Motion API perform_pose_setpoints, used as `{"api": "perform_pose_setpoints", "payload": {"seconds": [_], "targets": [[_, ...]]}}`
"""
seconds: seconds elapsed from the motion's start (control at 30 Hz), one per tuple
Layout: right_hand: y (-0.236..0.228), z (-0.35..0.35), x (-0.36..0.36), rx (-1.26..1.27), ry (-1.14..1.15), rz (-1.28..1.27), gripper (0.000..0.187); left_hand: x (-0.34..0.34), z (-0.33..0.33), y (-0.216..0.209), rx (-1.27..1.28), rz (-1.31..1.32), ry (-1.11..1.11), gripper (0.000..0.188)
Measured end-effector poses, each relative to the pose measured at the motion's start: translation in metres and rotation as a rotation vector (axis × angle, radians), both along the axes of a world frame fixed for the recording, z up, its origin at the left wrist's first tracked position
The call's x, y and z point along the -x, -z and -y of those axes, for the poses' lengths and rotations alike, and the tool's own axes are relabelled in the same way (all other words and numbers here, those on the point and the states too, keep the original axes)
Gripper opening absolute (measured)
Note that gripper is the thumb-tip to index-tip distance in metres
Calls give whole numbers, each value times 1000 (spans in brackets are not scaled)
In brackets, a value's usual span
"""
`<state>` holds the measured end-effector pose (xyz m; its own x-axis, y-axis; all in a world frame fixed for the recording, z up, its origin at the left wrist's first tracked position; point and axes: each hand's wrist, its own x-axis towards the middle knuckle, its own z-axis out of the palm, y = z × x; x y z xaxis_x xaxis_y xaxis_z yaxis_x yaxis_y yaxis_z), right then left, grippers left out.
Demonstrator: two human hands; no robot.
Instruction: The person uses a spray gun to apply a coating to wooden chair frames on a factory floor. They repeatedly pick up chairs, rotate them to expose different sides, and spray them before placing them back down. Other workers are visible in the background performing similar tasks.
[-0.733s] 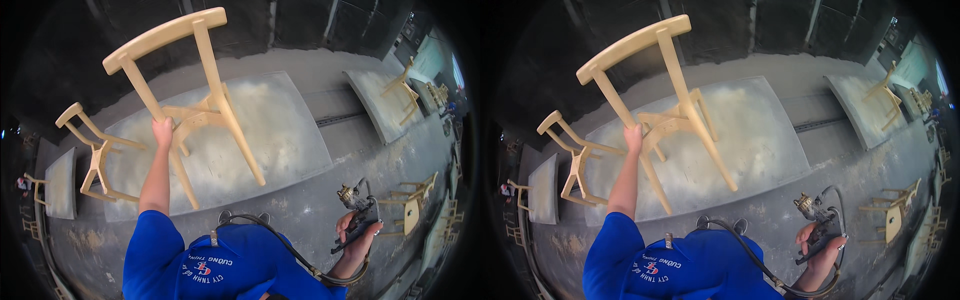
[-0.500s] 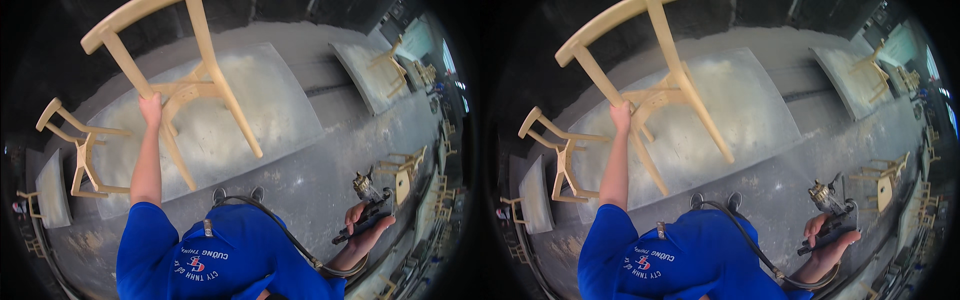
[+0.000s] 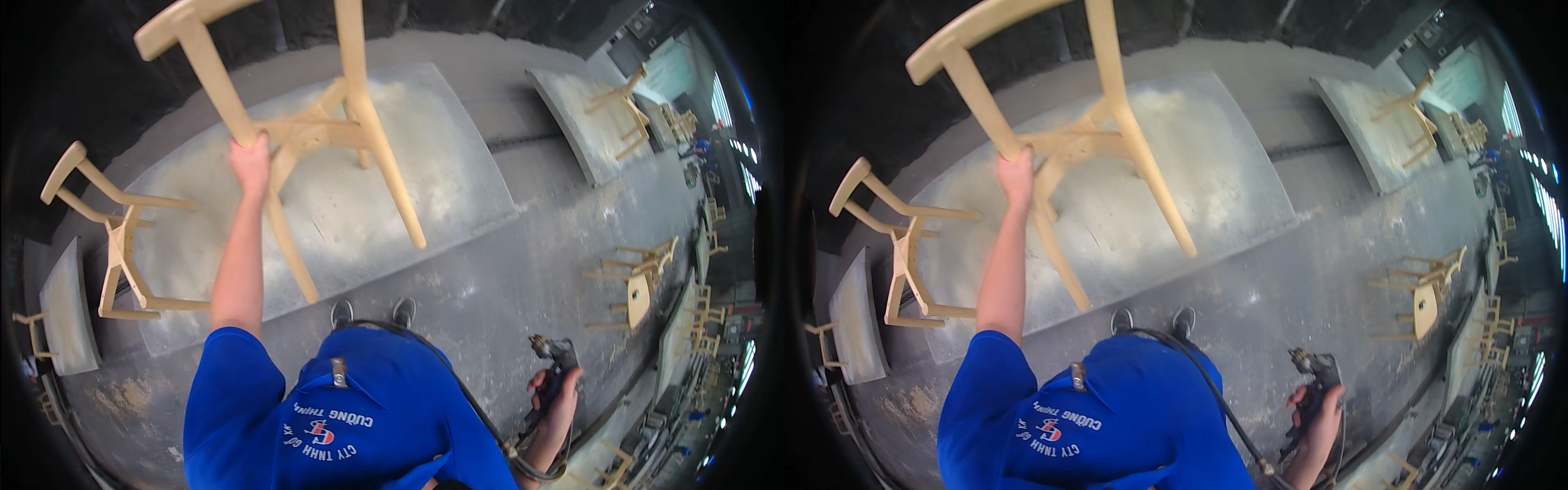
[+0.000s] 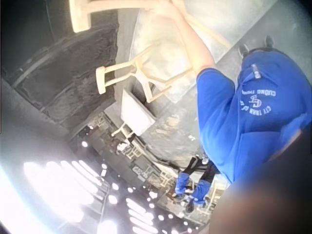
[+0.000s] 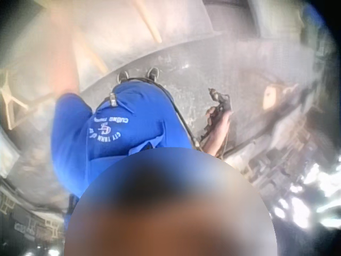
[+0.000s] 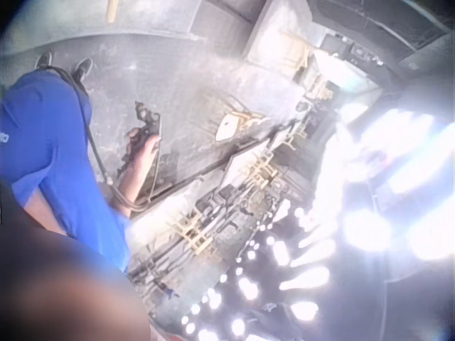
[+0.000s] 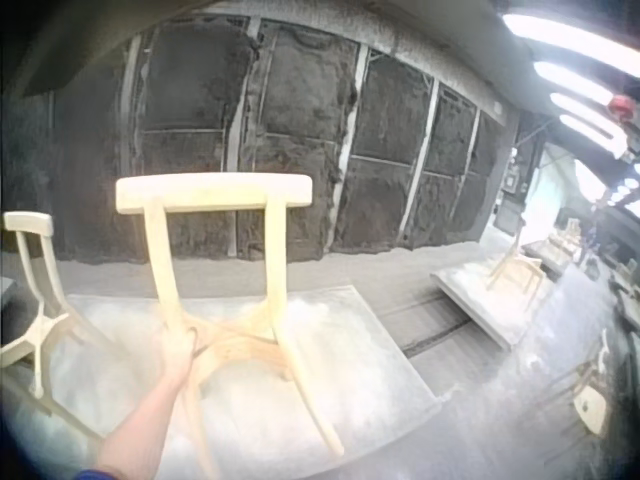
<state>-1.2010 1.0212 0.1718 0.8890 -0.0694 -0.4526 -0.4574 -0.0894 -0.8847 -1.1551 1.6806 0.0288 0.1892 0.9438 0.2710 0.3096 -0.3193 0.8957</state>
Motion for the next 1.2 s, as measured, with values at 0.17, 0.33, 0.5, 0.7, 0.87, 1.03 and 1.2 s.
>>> {"api": "perform_pose_setpoints", "payload": {"seconds": [0.17,0.33,0.5,0.7,0.87,1.03,1.2], "targets": [[-25,-23,2,-416,-36,390,84,4,7,-7,5,9,-9,56],[-41,-47,-5,-595,-107,649,89,8,18,-4,-236,65,-51,68],[-36,-62,2,-307,-215,547,92,-3,-9,-62,-461,16,-25,70],[-25,-79,23,-338,-516,354,87,-14,-66,-177,-127,356,360,42],[-25,-100,24,-246,-556,284,89,-18,-83,-190,83,401,495,26],[-21,-118,21,-218,-531,250,92,-29,-113,-183,61,408,419,24],[-17,-125,30,-198,-505,251,88,-23,-131,-185,29,461,301,23]]}}
